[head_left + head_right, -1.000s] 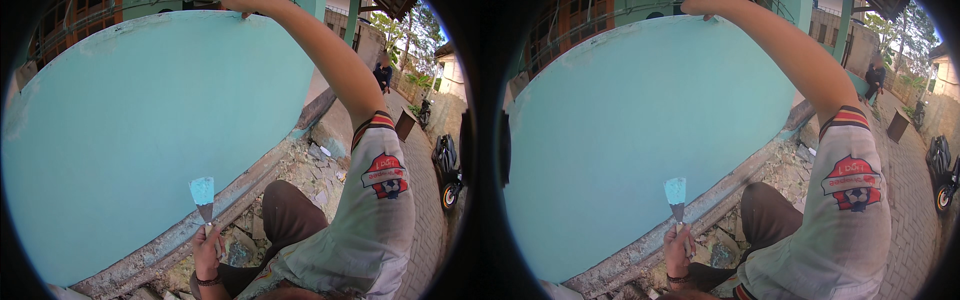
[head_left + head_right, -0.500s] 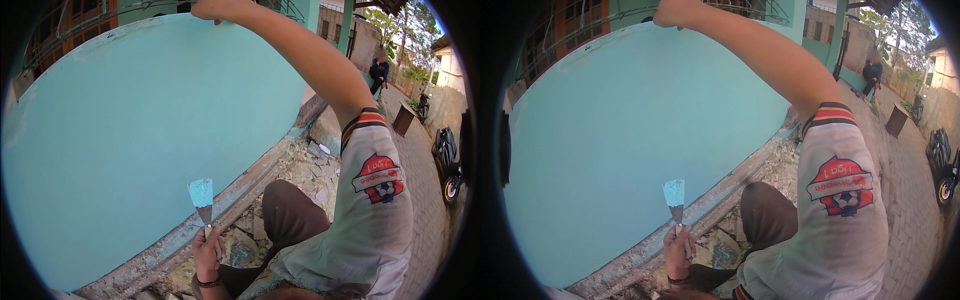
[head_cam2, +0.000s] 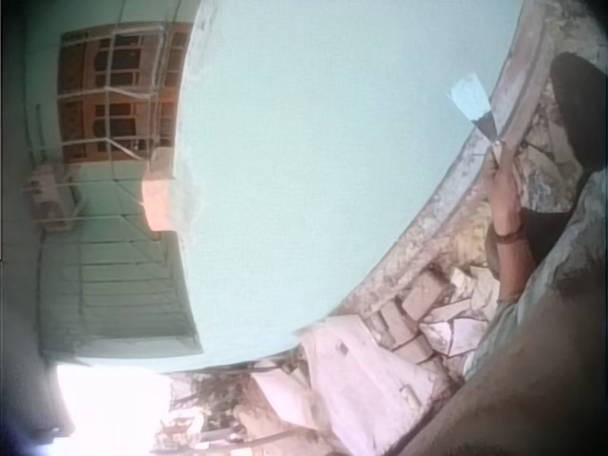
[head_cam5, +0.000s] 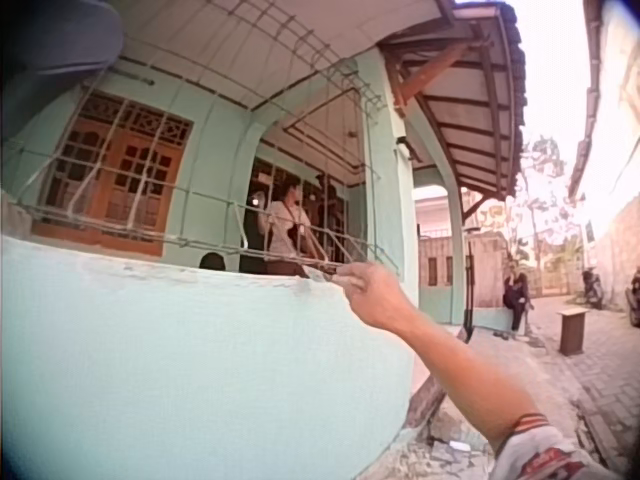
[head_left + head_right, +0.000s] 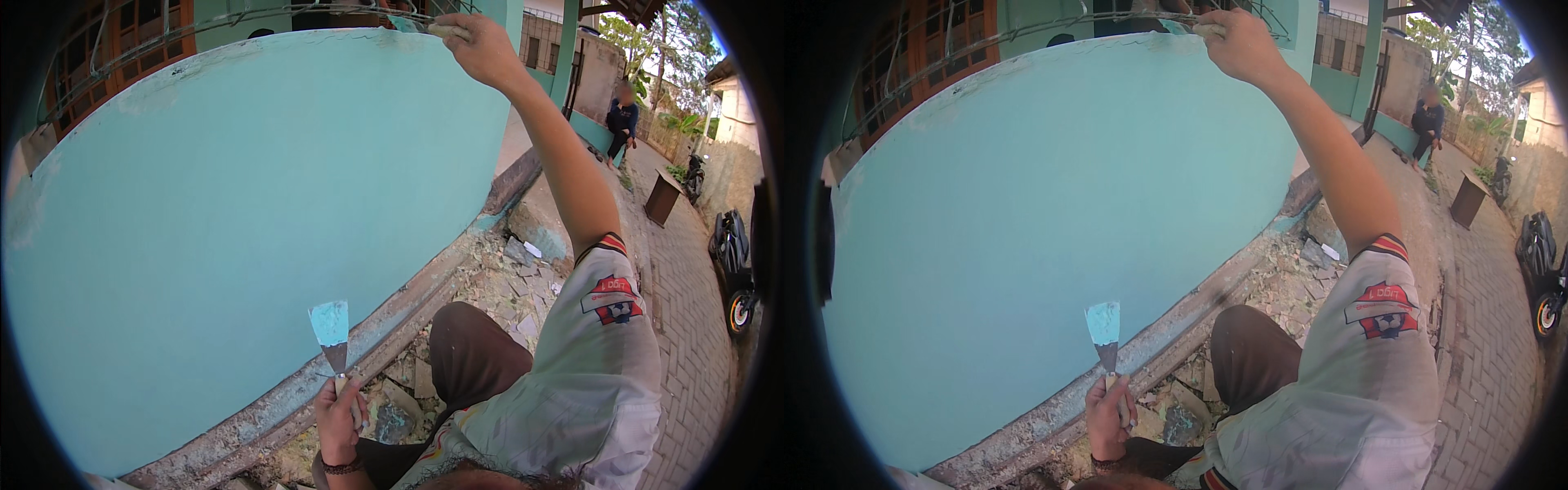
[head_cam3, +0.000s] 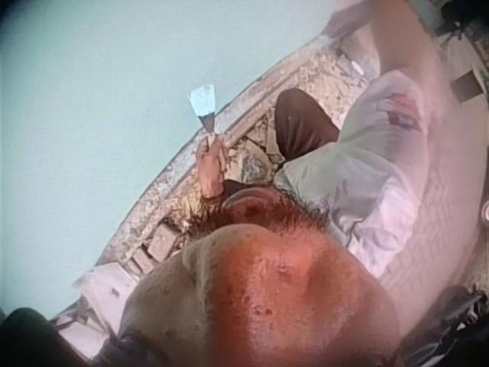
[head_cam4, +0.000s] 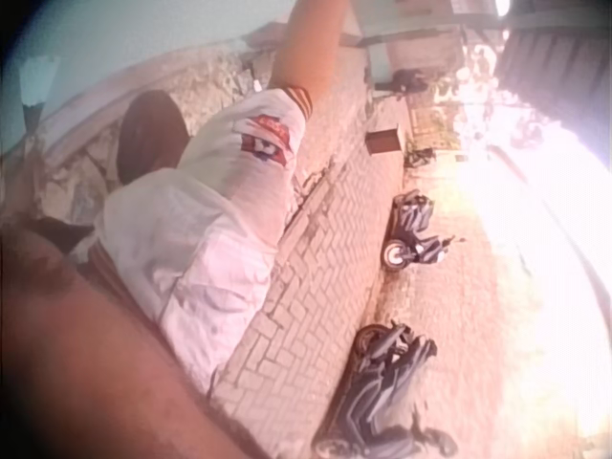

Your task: The person applies a light blue plaster-like substance to a wall using a putty knife and a smaller scraper. They repeatedly scoop material from a bucket, transfer it between tools, and smooth it onto the wall surface.

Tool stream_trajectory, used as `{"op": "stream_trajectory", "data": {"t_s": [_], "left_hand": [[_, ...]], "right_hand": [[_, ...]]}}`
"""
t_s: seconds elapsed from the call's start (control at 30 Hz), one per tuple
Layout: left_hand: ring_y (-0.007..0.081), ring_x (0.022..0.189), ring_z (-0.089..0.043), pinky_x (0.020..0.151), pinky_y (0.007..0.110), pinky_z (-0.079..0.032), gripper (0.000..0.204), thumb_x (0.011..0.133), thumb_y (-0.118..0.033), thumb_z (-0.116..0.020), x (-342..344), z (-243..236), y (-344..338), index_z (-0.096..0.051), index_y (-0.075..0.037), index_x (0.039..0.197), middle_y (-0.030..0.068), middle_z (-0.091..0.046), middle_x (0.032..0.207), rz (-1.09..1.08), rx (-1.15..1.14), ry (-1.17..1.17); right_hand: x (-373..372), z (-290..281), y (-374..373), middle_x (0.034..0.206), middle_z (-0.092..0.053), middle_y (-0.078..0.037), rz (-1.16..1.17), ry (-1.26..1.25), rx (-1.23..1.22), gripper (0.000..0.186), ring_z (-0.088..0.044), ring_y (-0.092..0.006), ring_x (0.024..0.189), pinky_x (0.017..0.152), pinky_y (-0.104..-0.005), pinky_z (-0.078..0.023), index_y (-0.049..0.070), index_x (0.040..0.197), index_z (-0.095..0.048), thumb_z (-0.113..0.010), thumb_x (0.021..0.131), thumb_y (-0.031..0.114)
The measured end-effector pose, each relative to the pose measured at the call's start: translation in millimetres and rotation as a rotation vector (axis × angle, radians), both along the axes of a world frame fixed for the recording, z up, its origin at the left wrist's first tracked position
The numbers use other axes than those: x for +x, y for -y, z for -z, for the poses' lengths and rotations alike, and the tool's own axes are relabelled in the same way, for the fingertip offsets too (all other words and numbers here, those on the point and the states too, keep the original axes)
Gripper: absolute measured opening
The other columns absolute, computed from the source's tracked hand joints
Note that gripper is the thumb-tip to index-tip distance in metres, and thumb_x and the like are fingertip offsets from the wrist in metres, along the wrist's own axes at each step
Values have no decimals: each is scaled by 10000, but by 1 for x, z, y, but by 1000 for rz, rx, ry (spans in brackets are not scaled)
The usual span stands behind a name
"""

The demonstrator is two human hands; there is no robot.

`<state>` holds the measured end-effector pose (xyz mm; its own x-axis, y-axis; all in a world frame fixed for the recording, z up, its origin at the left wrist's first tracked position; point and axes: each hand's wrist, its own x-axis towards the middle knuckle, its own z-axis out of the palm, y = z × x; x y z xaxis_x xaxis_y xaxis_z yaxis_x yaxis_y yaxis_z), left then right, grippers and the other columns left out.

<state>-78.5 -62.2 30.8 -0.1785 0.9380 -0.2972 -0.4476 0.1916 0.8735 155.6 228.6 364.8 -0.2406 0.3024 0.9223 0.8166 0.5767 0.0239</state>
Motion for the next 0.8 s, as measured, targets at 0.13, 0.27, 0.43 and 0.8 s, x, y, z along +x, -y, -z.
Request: {"op": "stream_trajectory", "data": {"t_s": [0.13,0.27,0.43,0.8], "left_hand": [[128,335,-448,292,248,-273,119,893,-149,-615,1,9,-3,-528,-69,878,48,-506,504,-27,-5,29],[130,335,-449,293,246,-270,125,894,-153,-613,1,16,-7,-522,-71,872,48,-507,503,-22,0,18],[126,335,-451,291,244,-264,139,891,-174,-619,8,9,-12,-520,-78,877,45,-511,507,13,-18,-26],[121,339,-453,295,242,-266,140,881,-179,-634,5,12,-13,-536,-78,876,42,-525,520,-3,-20,-36]], "right_hand": [[-6,-28,7,854,-670,-239,-209,49,0,218,-654,-384,815,754,-399,-518,-6,881,-707,-567,788,134],[-12,-65,-18,848,-674,-225,-81,237,-15,218,-657,-367,828,752,-411,-521,3,892,-711,-596,751,123],[-31,-104,11,862,-682,-213,159,416,-74,221,-664,-353,838,763,-403,-528,43,873,-730,-622,692,109],[-36,-68,19,891,-675,-239,1,282,-42,213,-653,-380,868,776,-426,-517,-29,920,-694,-643,767,111]]}}
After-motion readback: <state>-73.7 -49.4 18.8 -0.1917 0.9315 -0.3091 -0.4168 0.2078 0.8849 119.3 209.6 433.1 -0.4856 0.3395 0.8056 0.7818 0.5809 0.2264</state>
